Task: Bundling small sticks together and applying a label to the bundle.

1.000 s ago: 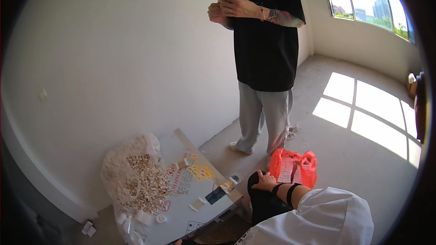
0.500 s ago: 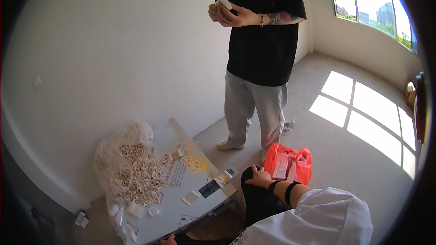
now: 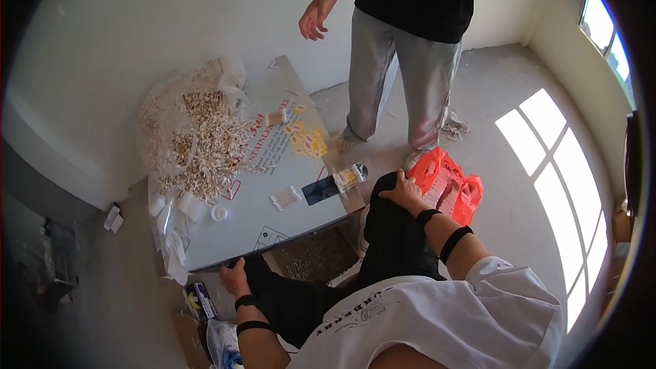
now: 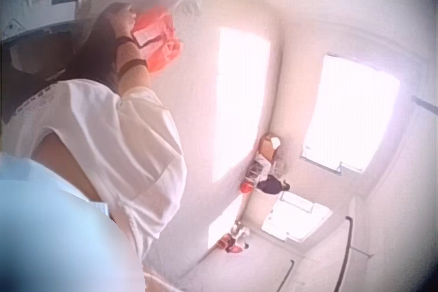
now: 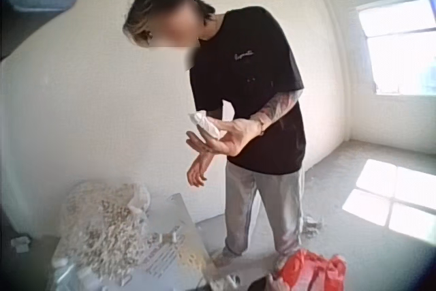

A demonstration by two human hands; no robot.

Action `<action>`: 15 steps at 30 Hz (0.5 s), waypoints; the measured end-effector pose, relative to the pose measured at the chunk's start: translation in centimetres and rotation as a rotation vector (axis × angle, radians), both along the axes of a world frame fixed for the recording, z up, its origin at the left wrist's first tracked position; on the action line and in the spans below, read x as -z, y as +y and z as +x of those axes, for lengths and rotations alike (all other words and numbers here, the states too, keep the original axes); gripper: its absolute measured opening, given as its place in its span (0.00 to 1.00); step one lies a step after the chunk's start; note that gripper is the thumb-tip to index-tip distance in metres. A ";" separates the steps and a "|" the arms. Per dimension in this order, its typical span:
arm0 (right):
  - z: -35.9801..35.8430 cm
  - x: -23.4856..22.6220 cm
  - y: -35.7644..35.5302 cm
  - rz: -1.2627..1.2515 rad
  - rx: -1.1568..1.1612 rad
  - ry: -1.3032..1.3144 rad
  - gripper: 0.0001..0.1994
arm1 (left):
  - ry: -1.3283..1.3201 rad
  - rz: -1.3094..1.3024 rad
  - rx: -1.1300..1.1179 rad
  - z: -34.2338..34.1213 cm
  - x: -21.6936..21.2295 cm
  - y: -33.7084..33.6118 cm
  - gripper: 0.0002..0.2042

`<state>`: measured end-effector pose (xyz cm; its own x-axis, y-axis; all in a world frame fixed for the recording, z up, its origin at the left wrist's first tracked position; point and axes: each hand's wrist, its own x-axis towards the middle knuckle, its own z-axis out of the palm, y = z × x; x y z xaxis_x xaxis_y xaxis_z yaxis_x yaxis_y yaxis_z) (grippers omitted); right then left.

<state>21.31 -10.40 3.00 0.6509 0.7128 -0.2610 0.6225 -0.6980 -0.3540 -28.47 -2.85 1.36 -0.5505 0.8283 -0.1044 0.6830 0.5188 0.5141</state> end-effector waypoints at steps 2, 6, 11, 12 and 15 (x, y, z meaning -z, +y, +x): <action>0.3 0.8 0.5 -0.002 -0.018 0.004 0.53 | 0.080 0.000 -0.038 -0.6 0.6 0.7 0.30; 0.7 1.1 1.4 -0.017 0.023 0.024 0.50 | 0.113 -0.235 0.096 -0.3 -1.0 1.7 0.30; 1.1 1.7 1.3 -0.011 0.020 0.038 0.47 | 0.140 -0.218 0.092 -0.8 -0.4 1.7 0.28; 1.3 2.0 1.1 0.019 0.019 0.018 0.47 | 0.143 -0.227 0.091 -0.9 -0.3 1.7 0.28; 1.1 1.4 1.4 0.041 0.029 0.036 0.47 | 0.132 -0.191 0.098 -1.2 -0.2 2.0 0.27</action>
<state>22.37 -8.97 1.55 0.6621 0.7045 -0.2556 0.5888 -0.7000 -0.4041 -29.67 -0.83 1.54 -0.4876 0.8507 -0.1963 0.7898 0.5256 0.3163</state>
